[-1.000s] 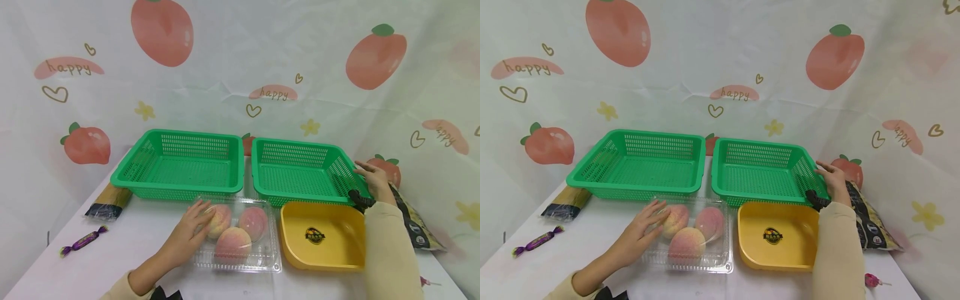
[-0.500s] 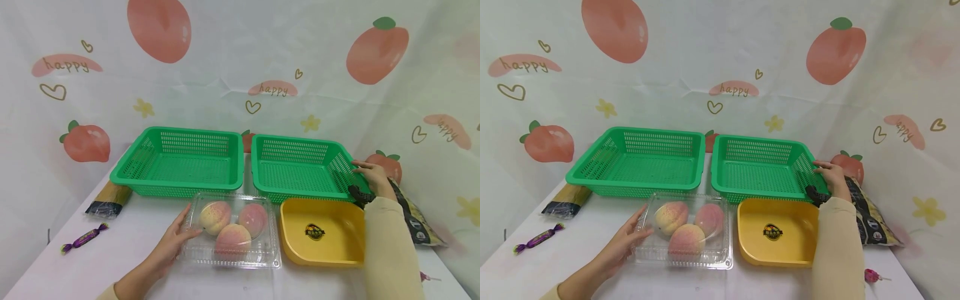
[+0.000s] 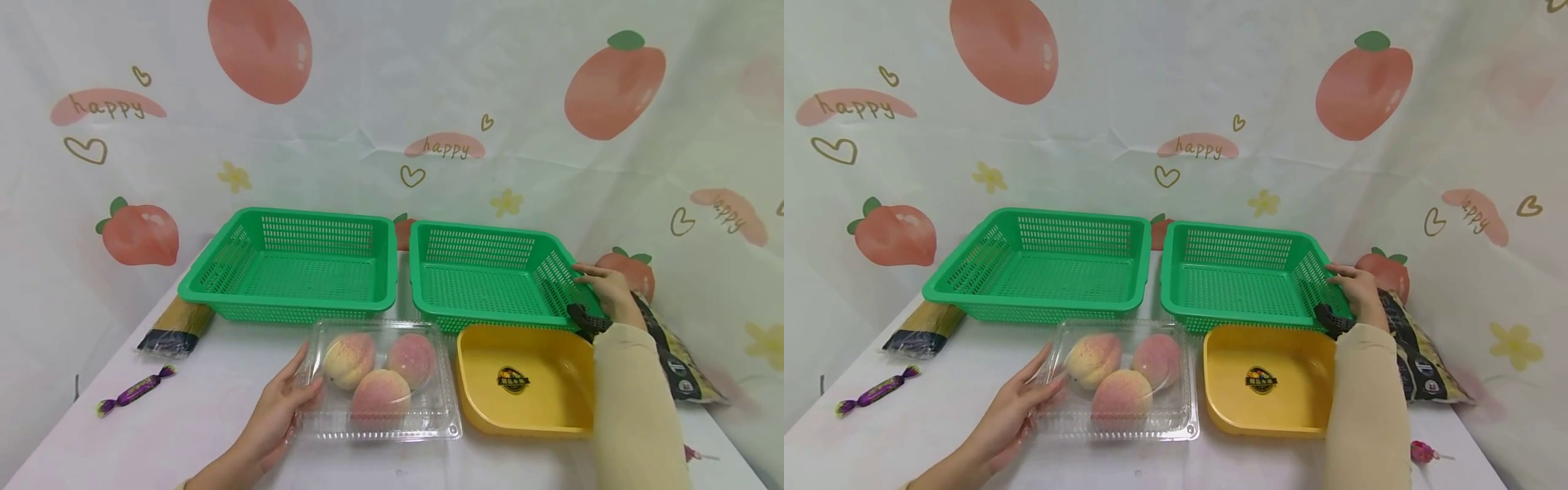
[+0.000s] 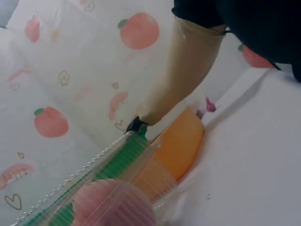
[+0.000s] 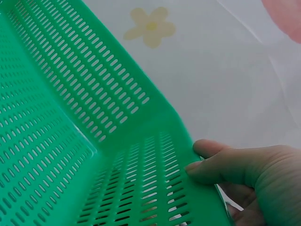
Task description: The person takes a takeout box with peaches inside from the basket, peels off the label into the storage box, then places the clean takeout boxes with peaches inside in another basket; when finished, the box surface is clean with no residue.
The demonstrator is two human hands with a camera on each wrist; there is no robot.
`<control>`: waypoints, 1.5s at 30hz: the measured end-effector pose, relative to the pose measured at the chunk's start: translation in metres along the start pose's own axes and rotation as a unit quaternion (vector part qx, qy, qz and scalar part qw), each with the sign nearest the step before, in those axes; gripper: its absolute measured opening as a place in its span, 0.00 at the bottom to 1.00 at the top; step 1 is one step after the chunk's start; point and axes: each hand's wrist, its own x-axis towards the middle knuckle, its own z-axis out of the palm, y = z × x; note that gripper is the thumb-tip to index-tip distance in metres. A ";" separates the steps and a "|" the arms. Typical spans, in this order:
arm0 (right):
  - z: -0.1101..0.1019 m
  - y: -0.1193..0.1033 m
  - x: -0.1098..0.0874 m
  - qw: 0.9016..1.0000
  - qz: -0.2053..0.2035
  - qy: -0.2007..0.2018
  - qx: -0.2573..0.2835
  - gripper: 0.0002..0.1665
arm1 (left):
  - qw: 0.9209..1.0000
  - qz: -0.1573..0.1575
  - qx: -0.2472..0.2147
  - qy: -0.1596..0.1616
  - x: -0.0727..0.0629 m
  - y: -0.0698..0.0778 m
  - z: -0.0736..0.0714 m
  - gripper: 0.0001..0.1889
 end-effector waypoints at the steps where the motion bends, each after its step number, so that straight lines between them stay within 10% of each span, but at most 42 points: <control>1: 0.000 0.000 0.000 1.000 -0.001 0.000 -0.001 0.29 | 1.000 0.002 0.000 0.007 -0.002 0.000 0.001 0.39; 8: 0.000 0.000 -0.001 1.000 -0.004 -0.005 0.002 0.28 | 0.998 0.000 -0.023 0.050 -0.010 -0.003 0.001 0.38; 19: 0.002 0.001 -0.001 1.000 -0.002 0.004 0.011 0.27 | 0.997 0.051 -0.045 0.033 -0.020 -0.005 -0.012 0.38; 31: 0.003 0.003 -0.001 1.000 -0.009 0.006 0.010 0.28 | 0.982 0.126 -0.116 -0.077 -0.019 0.040 -0.005 0.37; 45: 0.002 0.002 -0.004 1.000 -0.019 -0.003 -0.002 0.27 | 0.986 0.099 -0.113 -0.069 0.004 0.075 0.029 0.36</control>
